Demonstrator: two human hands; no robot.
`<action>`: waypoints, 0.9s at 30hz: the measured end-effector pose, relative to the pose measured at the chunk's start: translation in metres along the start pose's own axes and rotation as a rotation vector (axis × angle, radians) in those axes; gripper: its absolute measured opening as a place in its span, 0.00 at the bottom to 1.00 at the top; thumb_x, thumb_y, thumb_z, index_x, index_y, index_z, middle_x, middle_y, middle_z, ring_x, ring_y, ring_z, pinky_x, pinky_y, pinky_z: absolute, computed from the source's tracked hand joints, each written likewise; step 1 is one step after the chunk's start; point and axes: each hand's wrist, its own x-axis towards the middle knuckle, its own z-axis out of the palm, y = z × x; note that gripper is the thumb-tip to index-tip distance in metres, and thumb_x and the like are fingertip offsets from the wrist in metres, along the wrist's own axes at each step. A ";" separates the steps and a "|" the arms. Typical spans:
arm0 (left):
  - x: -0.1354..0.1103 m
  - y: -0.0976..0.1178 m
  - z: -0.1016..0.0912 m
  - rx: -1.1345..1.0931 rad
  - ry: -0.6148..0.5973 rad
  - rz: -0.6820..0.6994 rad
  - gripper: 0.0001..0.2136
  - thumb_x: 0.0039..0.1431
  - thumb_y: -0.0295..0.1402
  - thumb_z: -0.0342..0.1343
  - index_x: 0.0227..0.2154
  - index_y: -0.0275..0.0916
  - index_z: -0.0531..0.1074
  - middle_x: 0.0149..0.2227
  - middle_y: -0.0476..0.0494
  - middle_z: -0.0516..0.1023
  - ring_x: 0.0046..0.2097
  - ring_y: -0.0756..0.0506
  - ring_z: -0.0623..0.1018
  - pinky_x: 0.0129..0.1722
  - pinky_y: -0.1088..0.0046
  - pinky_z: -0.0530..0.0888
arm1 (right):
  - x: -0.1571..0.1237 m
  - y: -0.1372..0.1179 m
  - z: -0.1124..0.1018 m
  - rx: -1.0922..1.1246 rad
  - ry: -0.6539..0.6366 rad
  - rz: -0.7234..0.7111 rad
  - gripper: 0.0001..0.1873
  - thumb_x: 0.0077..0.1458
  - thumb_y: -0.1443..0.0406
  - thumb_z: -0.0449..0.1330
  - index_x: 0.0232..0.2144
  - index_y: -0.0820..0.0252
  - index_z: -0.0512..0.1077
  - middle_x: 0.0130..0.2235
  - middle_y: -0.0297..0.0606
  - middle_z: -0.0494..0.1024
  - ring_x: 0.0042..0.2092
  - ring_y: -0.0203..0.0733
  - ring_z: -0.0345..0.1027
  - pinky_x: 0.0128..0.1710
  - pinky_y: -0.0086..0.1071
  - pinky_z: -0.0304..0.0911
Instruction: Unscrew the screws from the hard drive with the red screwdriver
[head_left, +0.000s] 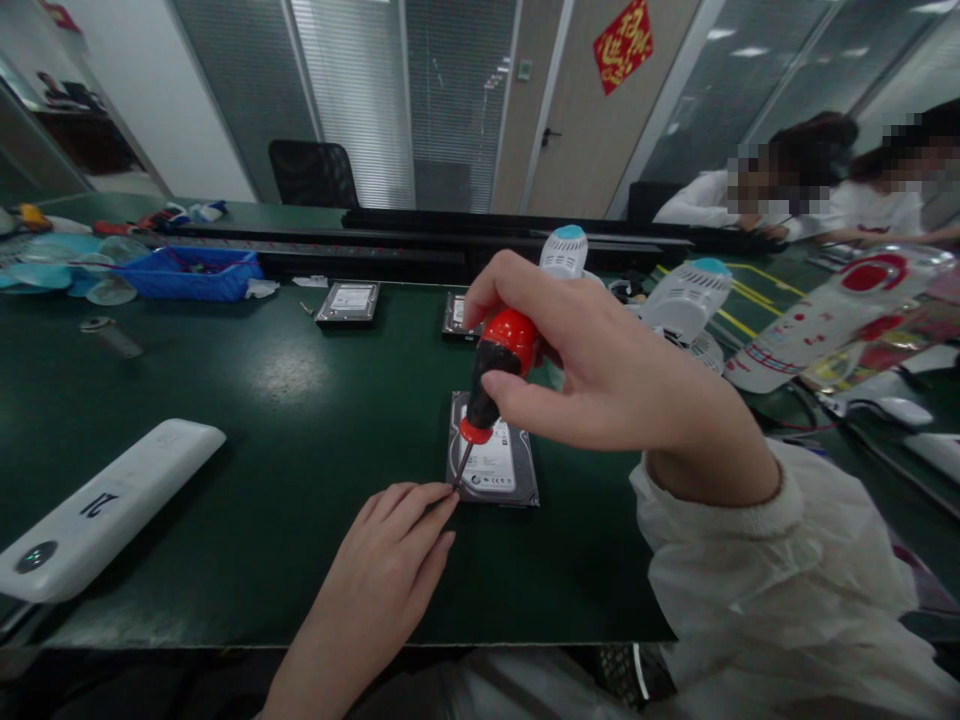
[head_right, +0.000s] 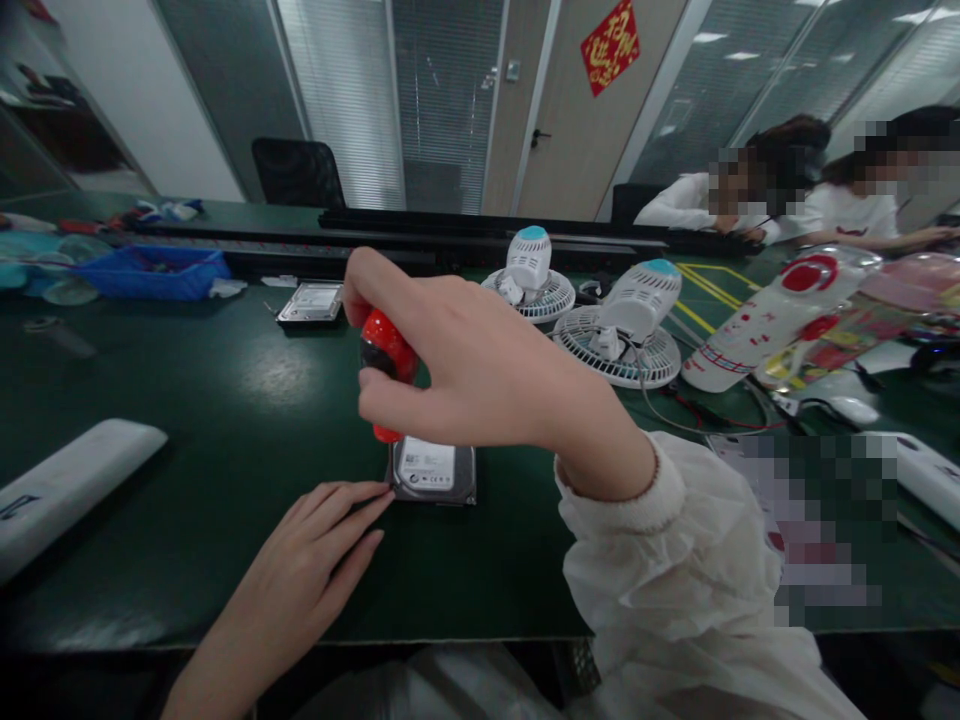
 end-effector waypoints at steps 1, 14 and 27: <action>0.000 0.000 0.000 0.000 0.000 0.000 0.15 0.74 0.27 0.49 0.59 0.38 0.72 0.55 0.40 0.79 0.54 0.39 0.77 0.52 0.57 0.77 | 0.000 0.000 0.000 0.008 -0.002 -0.020 0.13 0.62 0.63 0.55 0.46 0.64 0.66 0.39 0.35 0.74 0.35 0.33 0.61 0.37 0.31 0.54; 0.001 0.001 0.000 0.000 0.012 0.006 0.15 0.74 0.27 0.49 0.58 0.37 0.73 0.55 0.39 0.79 0.53 0.39 0.77 0.51 0.58 0.78 | 0.000 0.004 0.005 0.061 -0.009 -0.113 0.24 0.67 0.64 0.51 0.62 0.68 0.61 0.33 0.29 0.72 0.35 0.32 0.65 0.37 0.29 0.56; 0.000 0.001 0.002 -0.014 0.003 0.000 0.15 0.74 0.27 0.49 0.59 0.37 0.72 0.55 0.40 0.78 0.54 0.39 0.77 0.52 0.55 0.79 | 0.001 0.000 0.002 0.000 0.000 -0.089 0.25 0.70 0.56 0.50 0.61 0.66 0.66 0.38 0.34 0.76 0.38 0.34 0.68 0.39 0.30 0.59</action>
